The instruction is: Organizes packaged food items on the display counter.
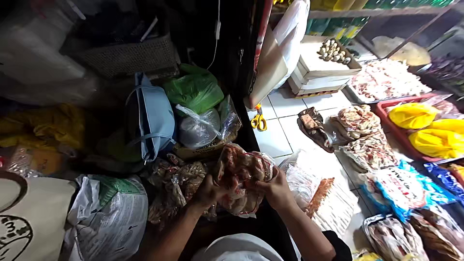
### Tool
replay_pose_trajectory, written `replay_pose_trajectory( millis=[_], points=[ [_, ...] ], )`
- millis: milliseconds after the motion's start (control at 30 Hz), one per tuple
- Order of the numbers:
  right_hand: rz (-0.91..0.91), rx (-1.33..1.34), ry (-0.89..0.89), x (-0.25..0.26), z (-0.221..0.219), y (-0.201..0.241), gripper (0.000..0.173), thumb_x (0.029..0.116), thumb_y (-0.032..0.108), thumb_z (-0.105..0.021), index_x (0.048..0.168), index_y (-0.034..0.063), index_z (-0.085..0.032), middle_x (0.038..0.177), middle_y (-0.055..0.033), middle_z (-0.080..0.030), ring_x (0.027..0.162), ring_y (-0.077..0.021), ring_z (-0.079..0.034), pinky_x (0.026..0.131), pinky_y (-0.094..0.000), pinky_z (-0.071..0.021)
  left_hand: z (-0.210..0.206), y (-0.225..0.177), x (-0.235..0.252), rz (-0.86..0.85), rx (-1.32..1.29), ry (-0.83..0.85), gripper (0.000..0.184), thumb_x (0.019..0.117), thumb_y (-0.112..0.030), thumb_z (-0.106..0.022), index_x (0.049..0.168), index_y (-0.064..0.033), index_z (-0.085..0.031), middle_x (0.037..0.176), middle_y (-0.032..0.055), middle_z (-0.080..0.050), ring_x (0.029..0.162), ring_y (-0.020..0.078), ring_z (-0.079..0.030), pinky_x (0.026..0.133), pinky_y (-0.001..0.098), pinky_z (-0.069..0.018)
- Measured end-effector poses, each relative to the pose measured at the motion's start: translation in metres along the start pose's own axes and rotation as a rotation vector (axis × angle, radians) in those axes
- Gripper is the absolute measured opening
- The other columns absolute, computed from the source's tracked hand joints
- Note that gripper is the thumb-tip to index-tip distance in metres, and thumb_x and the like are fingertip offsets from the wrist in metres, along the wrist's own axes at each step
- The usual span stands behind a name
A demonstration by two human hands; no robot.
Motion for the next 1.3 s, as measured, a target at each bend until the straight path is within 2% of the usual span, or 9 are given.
replay_pose_trajectory(
  millis=[200, 467, 533, 633, 700, 900, 1000, 1167, 1300],
  points=[
    [-0.016, 0.055, 0.039, -0.02, -0.02, -0.005, 0.061, 0.0638, -0.015, -0.079, 0.121, -0.0046, -0.059, 0.105, -0.0092, -0.074, 0.094, -0.0165, -0.073, 0.084, -0.0357, -0.0638, 0.008, 0.0, -0.02, -0.059, -0.038, -0.053, 0.055, 0.0697, 0.001, -0.083, 0.12, 0.0026, -0.059, 0.099, 0.0018, -0.075, 0.092, 0.0101, -0.073, 0.087, 0.0293, -0.0622],
    [0.619, -0.252, -0.006, -0.044, -0.019, 0.038, 0.039, 0.0735, -0.005, -0.076, 0.11, -0.0125, -0.068, 0.105, -0.0161, -0.075, 0.098, -0.0149, -0.073, 0.092, -0.0338, -0.0603, -0.003, 0.003, -0.035, -0.274, 0.725, -0.149, 0.066, 0.0851, -0.032, -0.074, 0.117, 0.0236, -0.056, 0.101, 0.0252, -0.07, 0.092, 0.0174, -0.07, 0.089, 0.0373, -0.0559],
    [0.764, -0.354, -0.069, -0.045, -0.008, 0.063, 0.045, 0.074, 0.001, -0.081, 0.114, -0.0149, -0.066, 0.107, -0.0209, -0.074, 0.099, -0.0202, -0.073, 0.092, -0.0356, -0.0603, -0.002, 0.008, -0.028, -0.283, 0.638, -0.07, 0.034, 0.089, -0.02, -0.068, 0.099, 0.0129, -0.063, 0.077, 0.0024, -0.065, 0.071, -0.0014, -0.061, 0.071, 0.0202, -0.0537],
    [0.865, -0.467, -0.223, -0.044, 0.011, 0.093, 0.044, 0.0742, 0.006, -0.084, 0.11, -0.0138, -0.068, 0.102, -0.021, -0.075, 0.094, -0.0205, -0.074, 0.086, -0.0337, -0.0617, -0.004, 0.017, -0.015, -0.183, 0.092, 0.298, 0.053, 0.0877, -0.036, -0.079, 0.13, -0.0132, -0.057, 0.095, -0.0162, -0.073, 0.081, -0.0024, -0.069, 0.074, 0.0207, -0.0594],
    [0.864, -0.451, -0.225, -0.043, 0.017, 0.094, 0.046, 0.0729, 0.006, -0.083, 0.11, -0.0151, -0.067, 0.101, -0.0217, -0.075, 0.093, -0.0212, -0.075, 0.085, -0.035, -0.0615, -0.03, 0.008, -0.015, -0.127, -0.093, 0.356, 0.071, 0.0762, -0.05, -0.085, 0.135, -0.0258, -0.053, 0.113, -0.0178, -0.072, 0.102, 0.0017, -0.07, 0.09, 0.0298, -0.061],
    [0.673, -0.006, -0.244, -0.033, 0.051, 0.091, 0.039, 0.0707, -0.008, -0.083, 0.107, -0.0068, -0.069, 0.102, -0.0061, -0.077, 0.096, -0.0057, -0.072, 0.09, -0.0262, -0.0604, -0.082, -0.011, 0.002, 0.011, -0.318, 0.081, 0.045, 0.0753, -0.012, -0.087, 0.116, -0.0212, -0.07, 0.104, -0.0114, -0.077, 0.097, 0.0036, -0.072, 0.09, 0.0271, -0.0603],
    [0.532, 0.075, -0.335, -0.018, 0.076, 0.084, 0.036, 0.0729, 0.0, -0.088, 0.104, -0.0035, -0.071, 0.094, -0.0029, -0.077, 0.089, -0.0056, -0.073, 0.086, -0.0271, -0.0619, -0.096, -0.012, 0.03, -0.003, -0.244, -0.007, 0.068, 0.0686, -0.016, -0.093, 0.125, -0.0182, -0.055, 0.102, -0.0129, -0.074, 0.093, 0.0026, -0.072, 0.082, 0.0268, -0.0627],
    [0.398, 0.142, -0.14, -0.006, 0.095, 0.05, 0.083, 0.0675, 0.004, -0.093, 0.135, -0.0061, -0.047, 0.124, -0.0071, -0.068, 0.116, -0.011, -0.066, 0.105, -0.0336, -0.0557, -0.12, -0.038, 0.076, -0.35, 0.111, 0.009, 0.053, 0.0833, -0.015, -0.078, 0.127, -0.0088, -0.048, 0.109, -0.0141, -0.068, 0.099, -0.0006, -0.067, 0.086, 0.0208, -0.0591],
    [0.283, 0.049, -0.329, 0.023, 0.15, 0.084, 0.092, 0.0593, -0.013, -0.079, 0.142, -0.0095, -0.039, 0.112, -0.0057, -0.072, 0.098, -0.009, -0.072, 0.089, -0.0309, -0.0617, -0.138, -0.024, 0.095, -0.256, 0.148, 0.192, 0.099, 0.0819, -0.017, -0.083, 0.156, -0.0027, -0.019, 0.141, 0.0053, -0.058, 0.098, 0.0144, -0.073, 0.07, 0.0299, -0.0668]
  ],
)
Point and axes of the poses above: each hand's wrist, its own x-axis towards the middle knuckle, its own z-axis out of the back of the hand, y = z × x, the point moved 3 cm from there along x, towards the middle knuckle
